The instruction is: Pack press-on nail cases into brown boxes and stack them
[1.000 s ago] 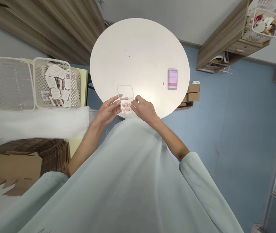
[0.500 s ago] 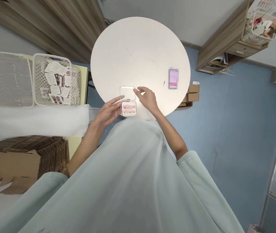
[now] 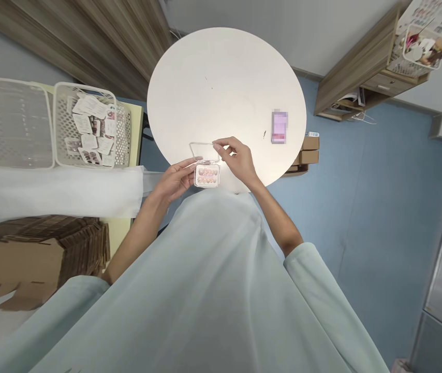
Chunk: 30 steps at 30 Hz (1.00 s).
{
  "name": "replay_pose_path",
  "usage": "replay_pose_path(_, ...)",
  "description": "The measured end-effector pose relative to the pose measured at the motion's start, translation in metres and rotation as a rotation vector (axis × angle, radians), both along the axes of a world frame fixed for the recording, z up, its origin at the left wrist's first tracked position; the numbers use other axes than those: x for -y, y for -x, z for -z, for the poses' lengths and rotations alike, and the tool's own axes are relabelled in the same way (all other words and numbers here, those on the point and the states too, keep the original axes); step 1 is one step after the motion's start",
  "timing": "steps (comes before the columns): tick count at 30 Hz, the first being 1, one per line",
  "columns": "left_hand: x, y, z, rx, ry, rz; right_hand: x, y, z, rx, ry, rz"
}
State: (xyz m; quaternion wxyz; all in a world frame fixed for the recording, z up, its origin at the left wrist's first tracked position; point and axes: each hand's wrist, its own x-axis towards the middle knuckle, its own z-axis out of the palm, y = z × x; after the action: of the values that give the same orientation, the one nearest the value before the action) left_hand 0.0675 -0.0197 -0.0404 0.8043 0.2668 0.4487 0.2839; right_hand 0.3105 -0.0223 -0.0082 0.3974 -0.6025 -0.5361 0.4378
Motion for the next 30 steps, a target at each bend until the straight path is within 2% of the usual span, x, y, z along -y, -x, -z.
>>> replay_pose_path(3, -0.002, -0.002, -0.003, 0.000, -0.013, -0.040, 0.014, 0.001, -0.015, 0.016, -0.024, -0.060)
replay_pose_path(6, -0.005, -0.001, -0.005, 0.008, -0.026, -0.064, 0.027, 0.000, -0.021, 0.023, -0.012, -0.120)
replay_pose_path(10, -0.010, 0.002, -0.004, 0.010, -0.057, -0.054, 0.038, -0.001, -0.015, 0.023, 0.020, -0.152)
replay_pose_path(16, -0.019, 0.002, -0.001, -0.024, -0.107, -0.035, 0.044, -0.001, -0.004, -0.041, 0.043, -0.117)
replay_pose_path(20, -0.023, 0.001, -0.002, -0.061, -0.156, -0.008, 0.044, -0.003, -0.001, -0.110, 0.141, -0.046)
replay_pose_path(26, -0.024, -0.002, -0.007, -0.115, -0.221, 0.033, 0.041, 0.000, 0.002, -0.313, 0.423, -0.008)
replay_pose_path(30, -0.020, -0.003, -0.012, -0.143, -0.278, 0.063, 0.040, 0.005, 0.003, -0.398, 0.471, 0.003)
